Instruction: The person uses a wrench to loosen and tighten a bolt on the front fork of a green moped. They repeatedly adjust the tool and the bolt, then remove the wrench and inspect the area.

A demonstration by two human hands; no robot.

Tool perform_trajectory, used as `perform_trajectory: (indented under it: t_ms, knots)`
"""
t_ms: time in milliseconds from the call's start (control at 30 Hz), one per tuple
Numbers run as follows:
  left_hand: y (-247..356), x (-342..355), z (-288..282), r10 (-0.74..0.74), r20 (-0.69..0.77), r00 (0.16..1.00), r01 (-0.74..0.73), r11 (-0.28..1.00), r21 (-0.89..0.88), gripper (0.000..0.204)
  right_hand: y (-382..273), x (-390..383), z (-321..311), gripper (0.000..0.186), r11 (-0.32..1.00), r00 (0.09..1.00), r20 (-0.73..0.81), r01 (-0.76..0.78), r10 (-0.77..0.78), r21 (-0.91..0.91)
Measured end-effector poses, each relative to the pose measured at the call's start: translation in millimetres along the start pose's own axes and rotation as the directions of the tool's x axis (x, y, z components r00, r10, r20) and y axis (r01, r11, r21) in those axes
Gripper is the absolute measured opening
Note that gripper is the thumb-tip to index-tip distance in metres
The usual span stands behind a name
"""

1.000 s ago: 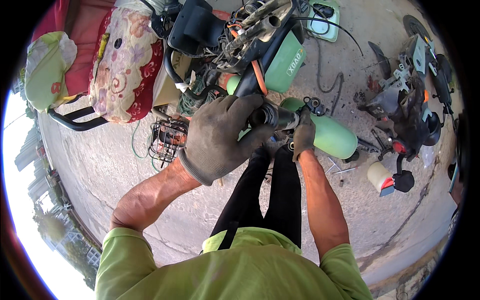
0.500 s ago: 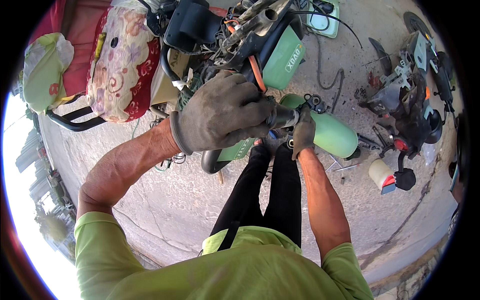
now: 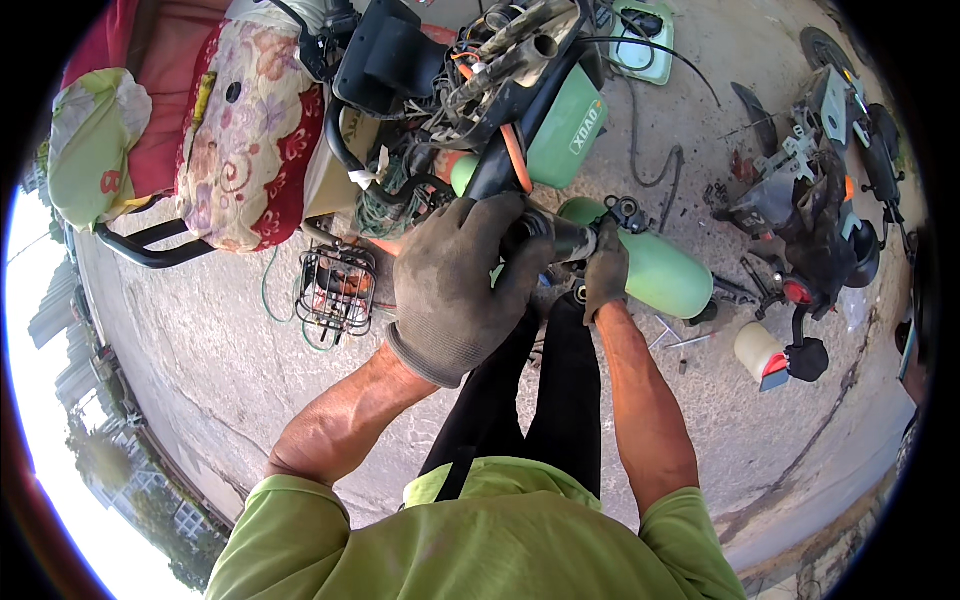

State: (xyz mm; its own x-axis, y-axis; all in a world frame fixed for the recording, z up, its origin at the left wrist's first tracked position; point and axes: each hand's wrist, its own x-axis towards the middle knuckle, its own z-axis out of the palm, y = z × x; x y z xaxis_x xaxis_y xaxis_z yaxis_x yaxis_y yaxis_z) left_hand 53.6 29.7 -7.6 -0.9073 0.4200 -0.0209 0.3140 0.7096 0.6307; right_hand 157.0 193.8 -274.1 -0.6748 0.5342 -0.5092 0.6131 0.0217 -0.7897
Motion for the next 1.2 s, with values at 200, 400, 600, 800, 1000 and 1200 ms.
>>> perform_trajectory:
  t_ms: [200, 400, 600, 800, 1000, 1200]
  knots:
    - [-15, 8, -5, 0.182, 0.071, 0.981, -0.181, 0.983, -0.016, 0.033, -28, -6, -1, 0.064, 0.980, 0.994, 0.017, -0.109, 0.107, 0.169]
    - [-26, 28, -15, 0.400, 0.218, 0.890, -0.412, 0.911, 0.012, 0.030, -32, -5, -7, 0.064, 0.979, 0.994, 0.015, -0.105, 0.104, 0.174]
    - [-54, 44, -25, 0.652, 0.226, 0.724, -0.651, 0.754, -0.089, 0.037, -33, -3, 0, 0.061, 0.871, 0.968, 0.170, -0.243, 0.186, 0.428]
    - [-35, 1, -17, 0.265, 0.000, 0.964, -0.265, 0.964, -0.010, 0.041, -64, -13, -6, 0.057, 0.819, 0.906, 0.269, -0.414, 0.327, 0.398]
    - [-8, -3, -11, 0.047, -0.082, 0.995, -0.047, 0.999, 0.013, 0.036, 14, 18, -9, 0.053, 0.730, 0.883, 0.431, -0.416, 0.183, 0.542]
    - [-23, 3, 6, 0.213, -0.106, 0.971, -0.211, 0.977, 0.034, 0.031, 54, 42, -10, 0.050, 0.846, 0.933, 0.359, -0.170, -0.027, 0.506]
